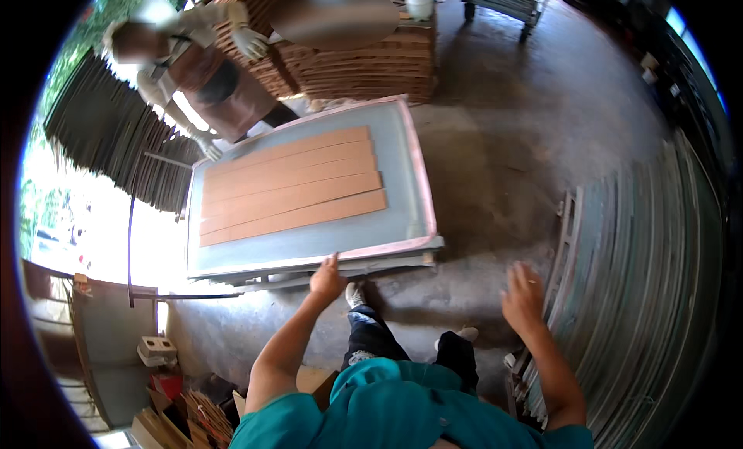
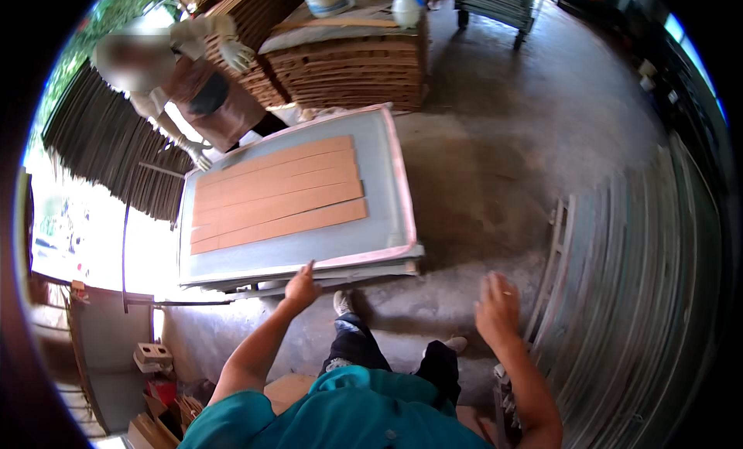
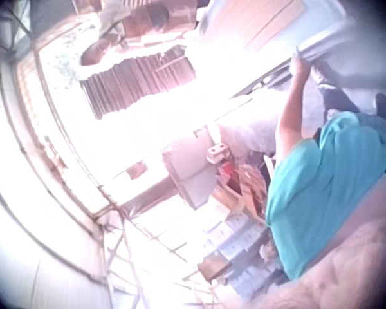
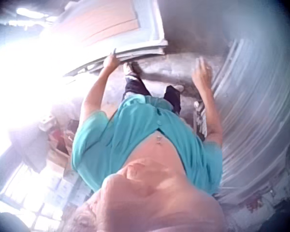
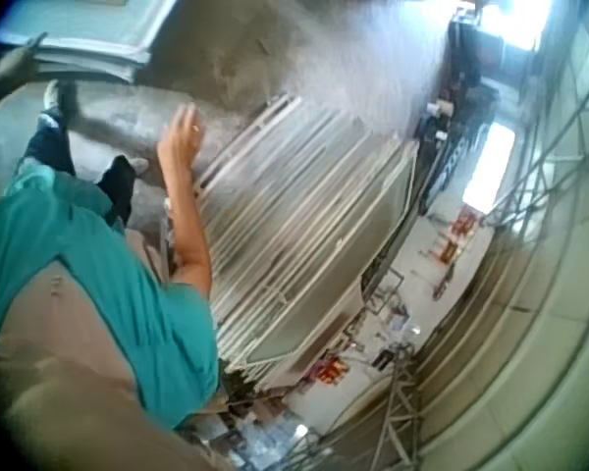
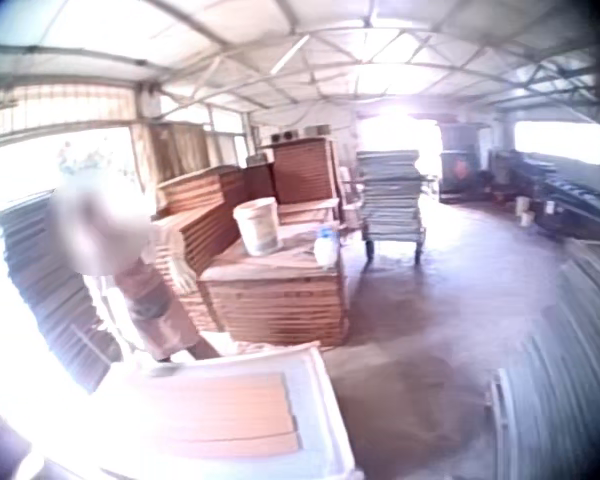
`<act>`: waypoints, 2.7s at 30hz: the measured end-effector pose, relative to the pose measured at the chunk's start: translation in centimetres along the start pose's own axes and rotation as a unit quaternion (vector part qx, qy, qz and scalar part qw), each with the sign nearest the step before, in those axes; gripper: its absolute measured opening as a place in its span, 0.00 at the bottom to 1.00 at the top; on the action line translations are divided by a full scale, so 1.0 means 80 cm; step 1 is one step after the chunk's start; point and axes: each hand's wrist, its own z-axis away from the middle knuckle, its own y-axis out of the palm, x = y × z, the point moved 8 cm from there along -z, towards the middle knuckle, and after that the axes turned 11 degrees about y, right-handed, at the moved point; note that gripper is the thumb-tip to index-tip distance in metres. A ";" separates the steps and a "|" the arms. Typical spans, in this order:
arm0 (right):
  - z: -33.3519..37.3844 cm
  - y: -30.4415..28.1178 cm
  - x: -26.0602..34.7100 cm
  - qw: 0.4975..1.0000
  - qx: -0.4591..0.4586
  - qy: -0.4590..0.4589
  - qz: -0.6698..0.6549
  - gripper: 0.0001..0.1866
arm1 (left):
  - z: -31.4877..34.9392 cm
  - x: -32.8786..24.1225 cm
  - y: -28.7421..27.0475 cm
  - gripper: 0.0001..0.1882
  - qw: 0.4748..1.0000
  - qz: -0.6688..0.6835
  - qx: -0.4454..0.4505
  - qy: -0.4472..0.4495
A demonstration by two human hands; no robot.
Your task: The person places rectangular cardboard strips onto a large translucent frame held by a coworker. The person then lifts the frame and stacks it onto a pile of similar frames. This process is repeated multiple times with different frames.
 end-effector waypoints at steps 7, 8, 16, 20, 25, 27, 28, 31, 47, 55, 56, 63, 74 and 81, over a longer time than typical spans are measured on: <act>-0.199 0.264 0.345 0.978 0.121 -0.168 -0.010 0.27 | -0.043 0.294 -0.069 0.36 0.995 -0.032 -0.032 -0.094; -0.226 0.299 0.389 0.975 0.137 -0.174 0.001 0.28 | -0.060 0.322 -0.063 0.36 0.995 -0.032 -0.023 -0.089; -0.275 0.436 0.510 0.972 0.190 -0.124 0.068 0.37 | -0.147 0.445 0.004 0.36 0.993 -0.114 -0.014 0.028; -0.267 0.417 0.516 0.947 0.256 -0.178 0.076 0.38 | -0.159 0.446 -0.028 0.27 0.992 -0.080 -0.038 0.095; -0.379 0.409 0.555 0.970 0.101 -0.209 0.066 0.38 | -0.231 0.471 -0.084 0.24 0.976 -0.138 -0.144 0.082; -0.377 0.450 0.546 0.958 0.124 -0.241 0.090 0.38 | -0.233 0.488 -0.047 0.25 0.979 -0.145 -0.102 0.102; -0.377 0.454 0.547 0.958 0.136 -0.238 0.083 0.38 | -0.234 0.496 -0.031 0.26 0.980 -0.146 -0.080 0.105; -0.335 0.438 0.535 0.958 0.181 -0.217 0.052 0.38 | -0.220 0.490 -0.039 0.29 0.991 -0.088 0.058 0.085; -0.351 0.399 0.489 0.967 0.094 -0.227 0.064 0.17 | -0.226 0.484 -0.082 0.15 0.961 -0.161 -0.050 0.220; -0.305 0.437 0.467 0.960 0.143 -0.234 0.053 0.15 | -0.194 0.483 -0.025 0.11 0.975 -0.103 -0.024 0.193; -0.320 0.452 0.468 0.962 0.133 -0.226 0.074 0.15 | -0.211 0.487 -0.018 0.10 0.978 -0.113 -0.018 0.174; -0.378 0.422 0.501 0.986 0.022 -0.166 0.008 0.17 | -0.248 0.476 -0.077 0.17 0.953 -0.140 -0.253 0.084; -0.084 0.323 0.369 0.954 0.293 -0.056 -0.001 0.13 | 0.003 0.351 -0.052 0.16 0.967 0.168 -0.158 0.105; 0.068 0.324 0.223 0.839 0.482 0.240 -0.079 0.16 | 0.101 0.309 0.002 0.17 0.964 0.260 -0.057 -0.014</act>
